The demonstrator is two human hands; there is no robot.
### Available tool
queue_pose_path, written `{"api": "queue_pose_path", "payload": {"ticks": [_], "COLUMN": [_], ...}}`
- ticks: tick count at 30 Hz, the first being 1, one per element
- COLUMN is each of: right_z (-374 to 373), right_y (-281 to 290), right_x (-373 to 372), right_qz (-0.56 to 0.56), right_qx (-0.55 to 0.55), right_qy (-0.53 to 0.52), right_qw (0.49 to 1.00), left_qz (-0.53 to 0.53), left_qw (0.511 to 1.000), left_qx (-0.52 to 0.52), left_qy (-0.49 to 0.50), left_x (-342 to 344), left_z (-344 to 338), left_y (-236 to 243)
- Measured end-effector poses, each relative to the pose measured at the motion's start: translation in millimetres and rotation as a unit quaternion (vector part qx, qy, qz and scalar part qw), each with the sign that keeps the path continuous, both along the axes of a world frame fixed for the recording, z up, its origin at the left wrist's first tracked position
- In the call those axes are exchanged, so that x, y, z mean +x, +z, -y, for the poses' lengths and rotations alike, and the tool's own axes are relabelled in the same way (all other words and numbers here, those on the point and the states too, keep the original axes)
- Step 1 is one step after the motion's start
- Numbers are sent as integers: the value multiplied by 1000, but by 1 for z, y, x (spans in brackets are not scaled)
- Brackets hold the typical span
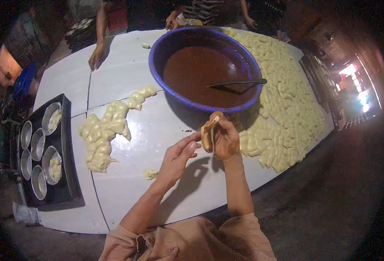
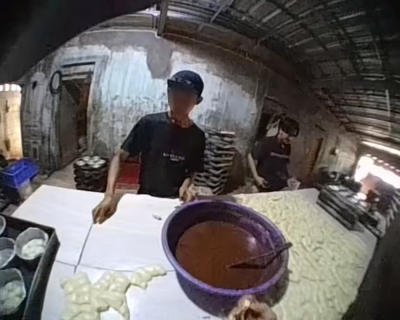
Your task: The person folds and shapes dough pieces around filling by hand, groups them together, and places the assembled dough clusters into baking tins on a tray.
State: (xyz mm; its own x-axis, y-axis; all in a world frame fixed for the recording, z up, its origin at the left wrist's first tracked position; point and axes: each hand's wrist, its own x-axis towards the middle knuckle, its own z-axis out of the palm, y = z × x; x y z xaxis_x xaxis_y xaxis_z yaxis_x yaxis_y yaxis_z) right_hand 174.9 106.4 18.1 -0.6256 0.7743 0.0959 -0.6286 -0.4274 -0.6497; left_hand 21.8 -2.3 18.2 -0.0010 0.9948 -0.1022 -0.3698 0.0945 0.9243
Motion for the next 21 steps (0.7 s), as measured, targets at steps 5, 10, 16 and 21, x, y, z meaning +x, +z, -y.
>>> {"api": "queue_pose_path", "payload": {"ticks": [5, 10, 16, 21], "right_z": [22, 42, 54, 65], "right_y": [-31, -37, -25, -15], "right_x": [-7, -12, -15, -26], "right_qz": [37, 95, 235, 356], "right_qx": [-38, -34, -10, 77], "right_qy": [-10, 50, 73, 36], "right_qw": [999, 994, 969, 931], "left_qz": [126, 146, 192, 119], "left_qw": [987, 975, 961, 979], "left_qx": [-100, -168, -191, -120], "left_qy": [1, 5, 58, 118], "left_x": [-12, -31, -40, -40], "left_z": [11, 26, 38, 40], "left_y": [-11, -27, -43, -56]}}
